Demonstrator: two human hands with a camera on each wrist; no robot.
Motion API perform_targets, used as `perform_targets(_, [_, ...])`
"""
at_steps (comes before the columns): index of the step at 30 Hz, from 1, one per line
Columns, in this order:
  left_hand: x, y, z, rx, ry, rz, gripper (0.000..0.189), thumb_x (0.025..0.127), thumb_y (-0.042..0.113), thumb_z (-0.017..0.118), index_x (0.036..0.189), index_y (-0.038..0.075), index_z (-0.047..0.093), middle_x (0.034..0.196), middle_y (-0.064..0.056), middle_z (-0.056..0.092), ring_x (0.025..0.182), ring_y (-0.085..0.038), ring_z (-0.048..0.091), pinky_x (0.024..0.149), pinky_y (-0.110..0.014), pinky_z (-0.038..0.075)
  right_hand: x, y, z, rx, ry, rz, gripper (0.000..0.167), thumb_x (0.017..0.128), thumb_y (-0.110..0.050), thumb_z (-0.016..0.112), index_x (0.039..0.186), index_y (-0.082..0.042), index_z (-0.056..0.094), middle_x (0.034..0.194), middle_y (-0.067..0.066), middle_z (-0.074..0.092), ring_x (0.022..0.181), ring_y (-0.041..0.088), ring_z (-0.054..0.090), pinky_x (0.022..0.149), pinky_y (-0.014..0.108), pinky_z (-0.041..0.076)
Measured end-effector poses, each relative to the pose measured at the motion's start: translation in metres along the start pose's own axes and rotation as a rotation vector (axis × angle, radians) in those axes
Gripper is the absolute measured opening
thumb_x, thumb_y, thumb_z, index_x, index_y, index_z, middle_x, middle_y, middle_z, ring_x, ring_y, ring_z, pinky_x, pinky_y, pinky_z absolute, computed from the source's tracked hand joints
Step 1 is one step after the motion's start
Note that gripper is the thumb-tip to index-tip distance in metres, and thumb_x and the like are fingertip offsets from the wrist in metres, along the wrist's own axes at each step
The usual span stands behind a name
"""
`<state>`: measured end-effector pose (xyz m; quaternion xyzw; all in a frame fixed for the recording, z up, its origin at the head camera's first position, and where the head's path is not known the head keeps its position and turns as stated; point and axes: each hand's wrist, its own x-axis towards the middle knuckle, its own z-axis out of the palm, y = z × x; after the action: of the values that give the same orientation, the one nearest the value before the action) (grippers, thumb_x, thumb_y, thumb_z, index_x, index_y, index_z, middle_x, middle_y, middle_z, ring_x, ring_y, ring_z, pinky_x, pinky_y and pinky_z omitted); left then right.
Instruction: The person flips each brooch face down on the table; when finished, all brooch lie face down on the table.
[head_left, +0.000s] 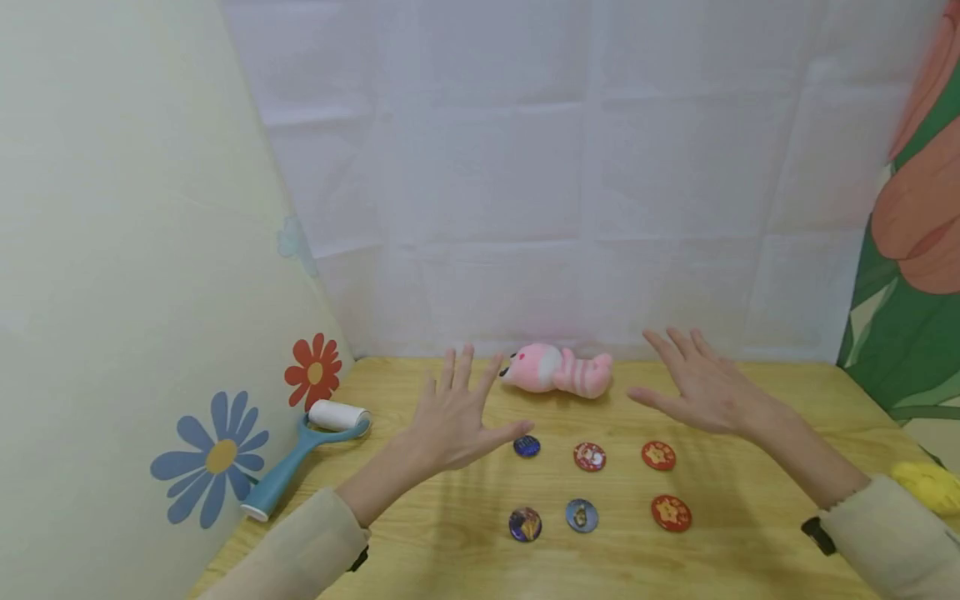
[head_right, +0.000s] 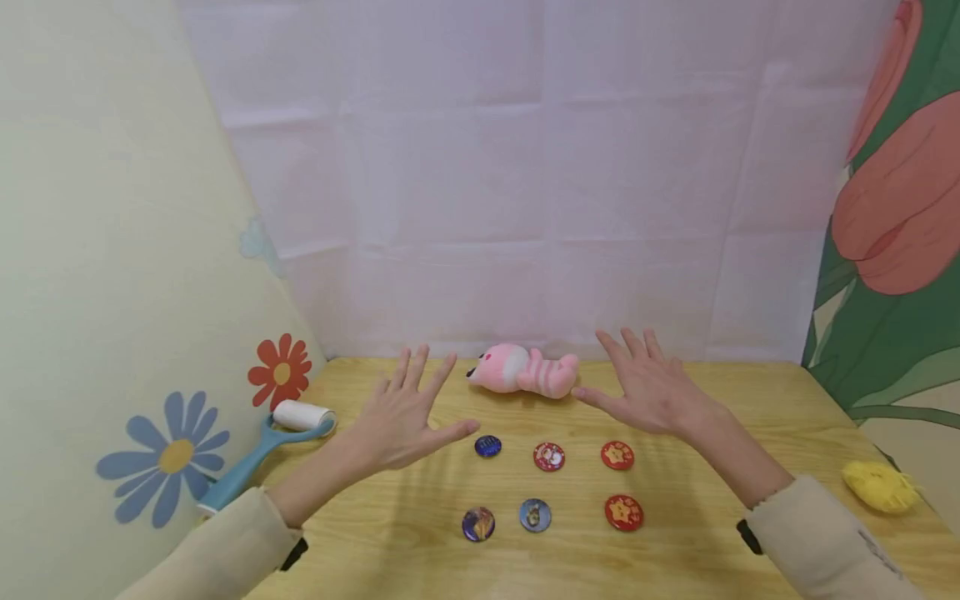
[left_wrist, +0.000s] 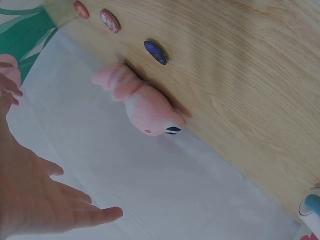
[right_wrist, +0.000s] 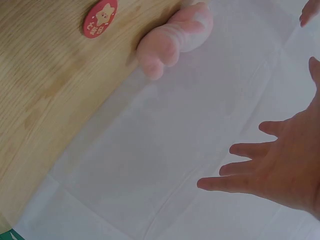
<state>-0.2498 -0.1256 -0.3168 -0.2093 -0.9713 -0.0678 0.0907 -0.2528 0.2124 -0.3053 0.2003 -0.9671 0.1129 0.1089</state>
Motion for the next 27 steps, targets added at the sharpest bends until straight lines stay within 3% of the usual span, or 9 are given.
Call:
perform_targets(7, [0.002,-0.002,-0.001,0.009,-0.001,0.005,0.097,0.084,0.079,0.041,0.157,0.021,0.014,0.158,-0.024,0.004,0.142,-0.049,0.007,0.104,-0.067,0.028,0.001,-0.001,0.001,0.016,-0.029,-0.005,0.088,0.093,-0.066,0.043,0.154,-0.006,0.020,0.154,0.032,0.017,0.138,0.056,0.014,0.100,0.074,0.021])
perform_targets(9, [0.004,-0.004,-0.001,0.000,-0.016,0.025,0.097,0.086,0.078,0.041,0.157,0.018,0.015,0.158,-0.025,0.006,0.142,-0.048,0.010,0.103,-0.066,0.030,0.004,-0.001,0.005,0.040,-0.032,-0.029,0.087,0.094,-0.065,0.044,0.153,-0.003,0.024,0.153,0.031,0.022,0.138,0.053,0.019,0.104,0.069,0.023])
perform_targets(12, [0.009,-0.011,0.007,-0.068,-0.092,0.089,0.092,0.091,0.070,0.043,0.157,0.014,0.012,0.158,-0.024,0.006,0.144,-0.044,0.009,0.108,-0.061,0.027,0.014,-0.004,0.021,0.119,-0.041,-0.116,0.077,0.096,-0.057,0.049,0.146,0.001,0.038,0.145,0.027,0.041,0.132,0.046,0.039,0.105,0.060,0.032])
perform_targets(16, [0.020,-0.025,0.032,-0.192,-0.213,0.168,0.085,0.096,0.060,0.045,0.156,0.008,0.013,0.158,-0.022,0.013,0.144,-0.040,0.014,0.113,-0.052,0.024,0.037,-0.017,0.058,0.252,-0.064,-0.234,0.052,0.095,-0.039,0.061,0.129,0.001,0.056,0.124,0.022,0.061,0.112,0.037,0.059,0.096,0.052,0.046])
perform_targets(20, [0.033,-0.039,0.061,-0.265,-0.222,0.152,0.079,0.098,0.050,0.051,0.152,0.000,0.023,0.153,-0.027,0.026,0.140,-0.043,0.025,0.110,-0.053,0.029,0.062,-0.033,0.103,0.337,-0.040,-0.264,0.041,0.091,-0.027,0.068,0.119,0.002,0.061,0.116,0.021,0.064,0.105,0.036,0.062,0.091,0.049,0.049])
perform_targets(24, [0.044,-0.047,0.084,-0.306,-0.227,0.066,0.081,0.094,0.046,0.061,0.148,-0.004,0.029,0.149,-0.031,0.031,0.140,-0.047,0.023,0.110,-0.056,0.026,0.082,-0.046,0.138,0.293,-0.028,-0.271,0.040,0.089,-0.026,0.071,0.114,0.004,0.062,0.104,0.016,0.066,0.088,0.028,0.064,0.082,0.043,0.053])
perform_targets(27, [0.049,-0.048,0.101,-0.313,-0.275,0.054,0.087,0.090,0.051,0.064,0.147,-0.005,0.031,0.150,-0.030,0.030,0.141,-0.046,0.019,0.112,-0.055,0.023,0.086,-0.052,0.154,0.193,-0.035,-0.265,0.036,0.088,-0.029,0.073,0.104,0.001,0.063,0.087,0.007,0.062,0.072,0.018,0.058,0.071,0.036,0.052])
